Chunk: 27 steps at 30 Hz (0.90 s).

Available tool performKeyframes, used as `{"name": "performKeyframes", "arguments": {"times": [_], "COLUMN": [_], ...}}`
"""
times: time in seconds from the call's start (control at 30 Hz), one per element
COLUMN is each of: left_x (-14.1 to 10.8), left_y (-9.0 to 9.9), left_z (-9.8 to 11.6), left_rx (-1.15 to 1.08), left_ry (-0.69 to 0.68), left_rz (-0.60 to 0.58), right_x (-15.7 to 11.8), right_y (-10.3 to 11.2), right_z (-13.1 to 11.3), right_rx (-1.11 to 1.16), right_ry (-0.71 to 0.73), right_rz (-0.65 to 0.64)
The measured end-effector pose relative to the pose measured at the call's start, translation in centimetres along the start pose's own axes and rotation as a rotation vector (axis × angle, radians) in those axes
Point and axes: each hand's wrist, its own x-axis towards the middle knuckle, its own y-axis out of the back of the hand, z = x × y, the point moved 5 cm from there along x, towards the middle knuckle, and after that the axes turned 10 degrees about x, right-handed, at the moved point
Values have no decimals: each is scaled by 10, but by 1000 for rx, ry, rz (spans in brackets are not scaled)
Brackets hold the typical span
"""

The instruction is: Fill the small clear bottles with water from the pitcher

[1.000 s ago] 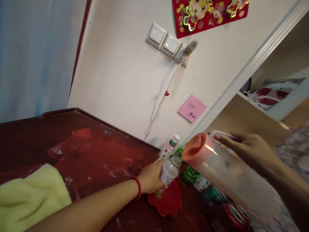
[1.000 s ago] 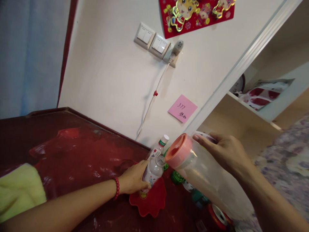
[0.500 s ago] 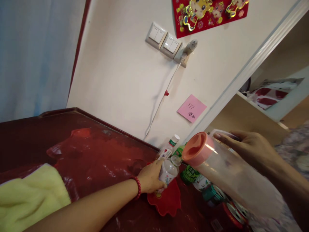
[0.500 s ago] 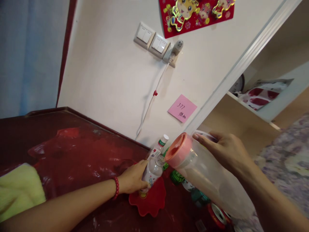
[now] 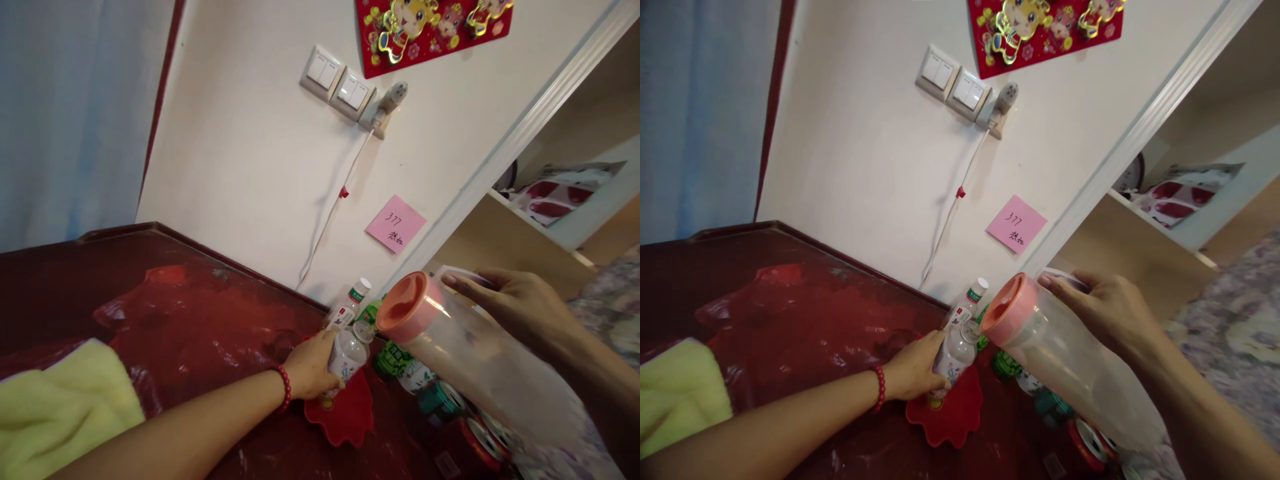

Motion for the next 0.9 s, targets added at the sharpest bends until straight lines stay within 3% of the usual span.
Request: {"name": "performKeyframes", "arguments": {"times": [0.9], "left_x": [1], "left_y": [-2], "left_z": [-2], "left_rx": [20], "left_ry": [-1], "left_rz": [17], "right_x": [0], "right_y": [-3], "right_z": [-11], "right_rx": [-28], "right_ry": [17], "right_rz": [-17]}}
